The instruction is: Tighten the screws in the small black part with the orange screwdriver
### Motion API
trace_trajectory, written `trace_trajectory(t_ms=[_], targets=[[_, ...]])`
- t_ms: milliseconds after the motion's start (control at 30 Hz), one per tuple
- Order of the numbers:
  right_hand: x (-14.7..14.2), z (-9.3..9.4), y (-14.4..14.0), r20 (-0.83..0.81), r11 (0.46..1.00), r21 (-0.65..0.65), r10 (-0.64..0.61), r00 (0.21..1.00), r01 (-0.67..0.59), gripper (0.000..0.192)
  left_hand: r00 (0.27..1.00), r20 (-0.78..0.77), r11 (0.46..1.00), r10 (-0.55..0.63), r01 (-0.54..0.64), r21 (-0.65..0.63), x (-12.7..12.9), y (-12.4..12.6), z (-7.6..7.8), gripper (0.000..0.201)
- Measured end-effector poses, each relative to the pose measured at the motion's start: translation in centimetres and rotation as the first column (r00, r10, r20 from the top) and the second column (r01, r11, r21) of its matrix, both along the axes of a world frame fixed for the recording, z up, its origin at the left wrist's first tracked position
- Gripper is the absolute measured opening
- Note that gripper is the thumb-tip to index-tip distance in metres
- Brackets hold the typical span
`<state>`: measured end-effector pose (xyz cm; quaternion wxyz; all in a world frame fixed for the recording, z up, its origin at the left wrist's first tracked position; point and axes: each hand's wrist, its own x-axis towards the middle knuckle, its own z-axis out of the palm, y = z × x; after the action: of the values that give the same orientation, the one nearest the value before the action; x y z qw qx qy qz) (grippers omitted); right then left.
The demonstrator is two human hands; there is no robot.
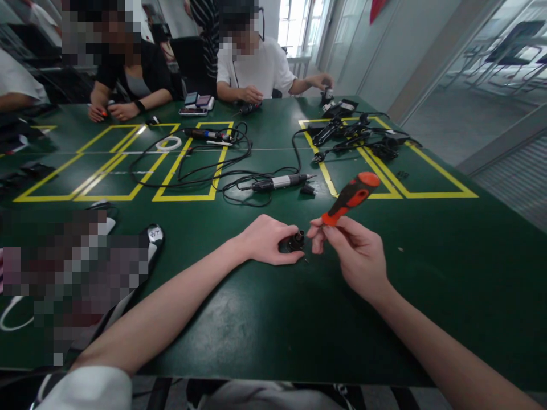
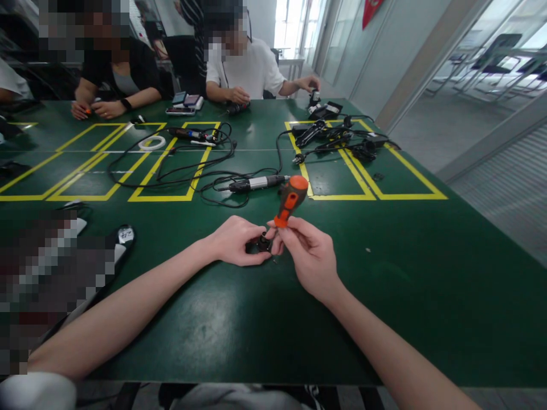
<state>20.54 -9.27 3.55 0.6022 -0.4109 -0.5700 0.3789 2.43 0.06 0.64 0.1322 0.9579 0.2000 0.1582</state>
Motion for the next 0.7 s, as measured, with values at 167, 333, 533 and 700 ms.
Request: trace_trajectory(t_ms=[167, 333, 533, 700], targets=[[-0.22, -0.13, -0.02, -0.057, 1.0, 0.015, -0.006, 0.998, 0.007, 0.024, 1.0, -0.006, 1.0, 0.0, -0.001, -0.005, -0.03, -0.07, 0.16, 0.033], [0.0, -0.11, -0.07, 0.007, 1.0, 0.004, -0.031, 1.0, 0.03, 0.022, 1.0, -0.007, 1.0, -0.002, 0.002, -0.008, -0.11, -0.05, 0.05, 0.033], [0.02, -0.01, -0.04, 0.008, 1.0, -0.009, 0.002, 1.0, -0.002, 0.023, 1.0, -0.007, 1.0, -0.015, 0.015, 0.025, 0.0, 0.02, -0.17, 0.032], [-0.17, -0.17, -0.02, -0.056, 1.0, 0.013, 0.02, 0.998, -0.019, 0.024, 1.0, -0.025, 1.0, -0.001, 0.002, 0.03, 0.09, 0.05, -0.08, 0.033]])
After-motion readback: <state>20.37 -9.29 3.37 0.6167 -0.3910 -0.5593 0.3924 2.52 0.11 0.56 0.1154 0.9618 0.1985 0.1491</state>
